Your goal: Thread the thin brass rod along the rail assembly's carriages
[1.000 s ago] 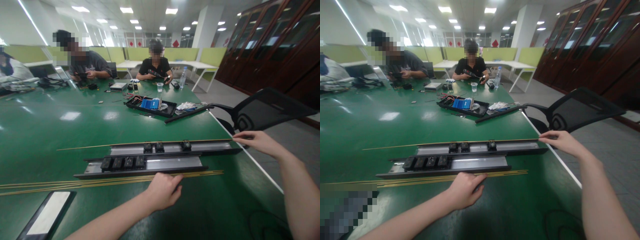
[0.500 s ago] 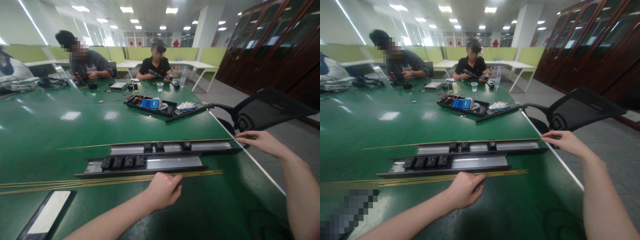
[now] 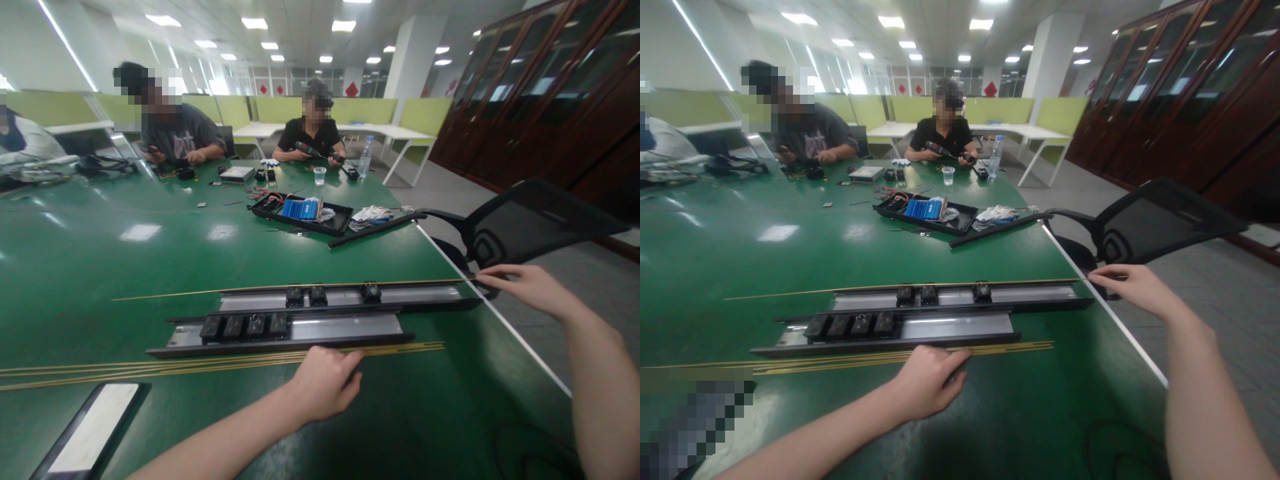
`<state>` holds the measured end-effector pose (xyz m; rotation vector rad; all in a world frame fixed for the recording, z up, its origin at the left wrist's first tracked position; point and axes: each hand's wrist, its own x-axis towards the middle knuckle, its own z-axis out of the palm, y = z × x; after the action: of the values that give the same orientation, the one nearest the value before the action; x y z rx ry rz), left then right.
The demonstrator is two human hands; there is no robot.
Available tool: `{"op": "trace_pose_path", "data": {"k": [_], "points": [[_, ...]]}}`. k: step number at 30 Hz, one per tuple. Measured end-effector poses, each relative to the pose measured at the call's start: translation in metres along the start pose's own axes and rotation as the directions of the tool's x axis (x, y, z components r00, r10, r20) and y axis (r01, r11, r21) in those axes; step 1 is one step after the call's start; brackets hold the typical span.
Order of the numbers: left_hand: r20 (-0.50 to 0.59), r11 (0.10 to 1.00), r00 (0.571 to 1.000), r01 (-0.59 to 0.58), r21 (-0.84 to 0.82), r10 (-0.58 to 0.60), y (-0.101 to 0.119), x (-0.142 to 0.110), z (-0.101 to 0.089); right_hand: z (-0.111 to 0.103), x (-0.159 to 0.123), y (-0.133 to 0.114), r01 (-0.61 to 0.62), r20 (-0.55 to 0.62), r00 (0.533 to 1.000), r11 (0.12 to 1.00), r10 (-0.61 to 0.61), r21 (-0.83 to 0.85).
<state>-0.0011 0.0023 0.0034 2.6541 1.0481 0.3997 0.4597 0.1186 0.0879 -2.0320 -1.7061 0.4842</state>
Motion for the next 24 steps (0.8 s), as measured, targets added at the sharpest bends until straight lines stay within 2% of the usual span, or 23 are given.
{"op": "trace_pose_path", "data": {"k": [5,10,13,16,18,24], "points": [[0.014,1.000,1.000,0.003,0.011,-0.003,0.000,0.000,0.000,-0.001,-0.001,-0.009,0.004,0.008,1.000,1.000,-0.004,-0.030],[0.017,1.000,1.000,0.005,0.008,-0.005,0.001,0.000,-0.001,-0.001,-0.004,-0.032,0.084,0.003,0.996,0.992,-0.084,-0.093],[0.011,1.000,1.000,0.003,0.004,-0.003,0.001,0.000,-0.001,0.004,-0.012,-0.055,0.180,-0.027,0.983,0.979,-0.183,-0.101],[0.006,1.000,1.000,0.003,0.010,-0.003,0.001,0.000,-0.001,0.016,-0.021,-0.078,0.211,-0.023,0.977,0.975,-0.213,-0.068],[0.003,1.000,1.000,0.003,0.010,-0.003,0.000,0.000,0.000,0.027,-0.025,-0.089,0.225,0.026,0.974,0.973,-0.225,-0.043],[-0.004,1.000,1.000,0.003,-0.006,-0.003,0.000,0.001,0.000,0.064,-0.027,-0.112,0.423,0.028,0.906,0.906,-0.422,-0.009]]}}
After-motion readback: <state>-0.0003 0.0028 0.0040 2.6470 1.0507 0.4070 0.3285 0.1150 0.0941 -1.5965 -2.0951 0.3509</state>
